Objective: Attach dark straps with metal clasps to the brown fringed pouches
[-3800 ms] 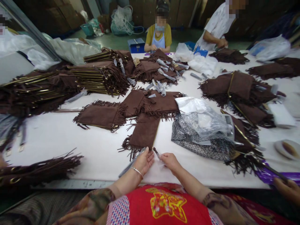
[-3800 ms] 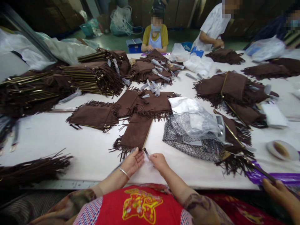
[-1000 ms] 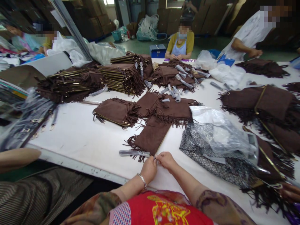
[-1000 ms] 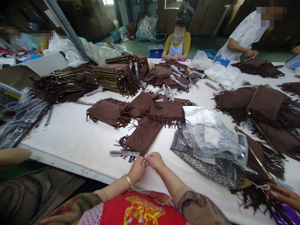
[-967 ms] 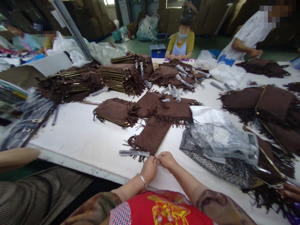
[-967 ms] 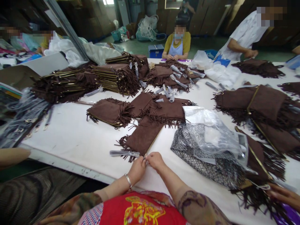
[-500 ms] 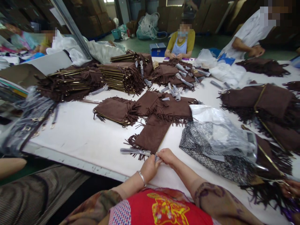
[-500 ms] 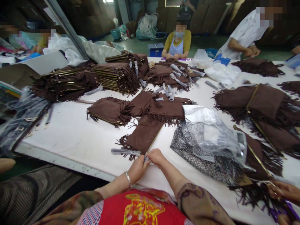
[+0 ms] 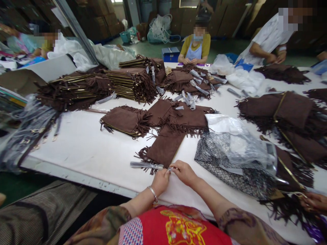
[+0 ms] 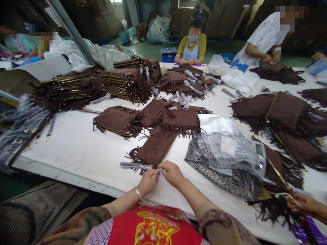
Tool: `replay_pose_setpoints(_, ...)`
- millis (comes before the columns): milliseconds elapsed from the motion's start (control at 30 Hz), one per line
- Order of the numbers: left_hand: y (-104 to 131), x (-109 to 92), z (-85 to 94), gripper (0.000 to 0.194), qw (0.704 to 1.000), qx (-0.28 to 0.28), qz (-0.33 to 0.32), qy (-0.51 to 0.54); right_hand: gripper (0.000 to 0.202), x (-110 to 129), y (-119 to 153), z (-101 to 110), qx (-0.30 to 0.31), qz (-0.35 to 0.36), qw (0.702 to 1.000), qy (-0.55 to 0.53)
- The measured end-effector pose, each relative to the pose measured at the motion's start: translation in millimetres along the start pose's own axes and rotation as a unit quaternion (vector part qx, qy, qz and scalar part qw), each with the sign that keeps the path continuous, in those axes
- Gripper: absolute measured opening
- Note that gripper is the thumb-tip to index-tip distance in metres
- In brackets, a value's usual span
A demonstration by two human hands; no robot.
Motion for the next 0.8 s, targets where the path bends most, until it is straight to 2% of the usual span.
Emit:
replay_pose_setpoints(100, 1, 1, -0.7, 0.031, 1.000, -0.007, 0.000, 0.005, 0.026, 14, -3, -14, 0.043, 0.035, 0.993, 0.102)
replay_pose_setpoints(233, 5, 1, -2.4, 0.030, 1.000, -0.007, 0.001, 0.014, 0.022, 16, -13, -19, 0.062, 0.029, 0.987, 0.144)
replay_pose_setpoints(467, 4, 11, -9.4, 0.031, 0.993, -0.009, 0.036, 0.111, 0.020, -4, -23, -16, 0.041, -0.080, 0.992, 0.089)
replay_pose_setpoints(633, 4, 19, -27.7, 0.039, 0.967, 0.039, 0.083, 0.236, 0.018, -17, -18, -18, 0.016, -0.115, 0.990, 0.076)
replay_pose_setpoints(733, 3, 18, -25.5, 0.036, 0.955, 0.061, 0.085, 0.278, 0.016, -25, -15, -19, 0.009, -0.124, 0.991, 0.051)
replay_pose_setpoints(800, 1, 17, -18.0, 0.027, 0.954, 0.058, 0.081, 0.284, 0.015, -27, -14, -20, 0.002, -0.125, 0.991, 0.037)
Point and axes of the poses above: each hand's wrist, its own y-axis away from the middle knuckle, its own z-axis out of the back of the hand, x = y × z, the point moved 10 cm from there along -y, towards the middle knuckle, and after that the axes turned 13 degrees about x, right-handed, at the moved point
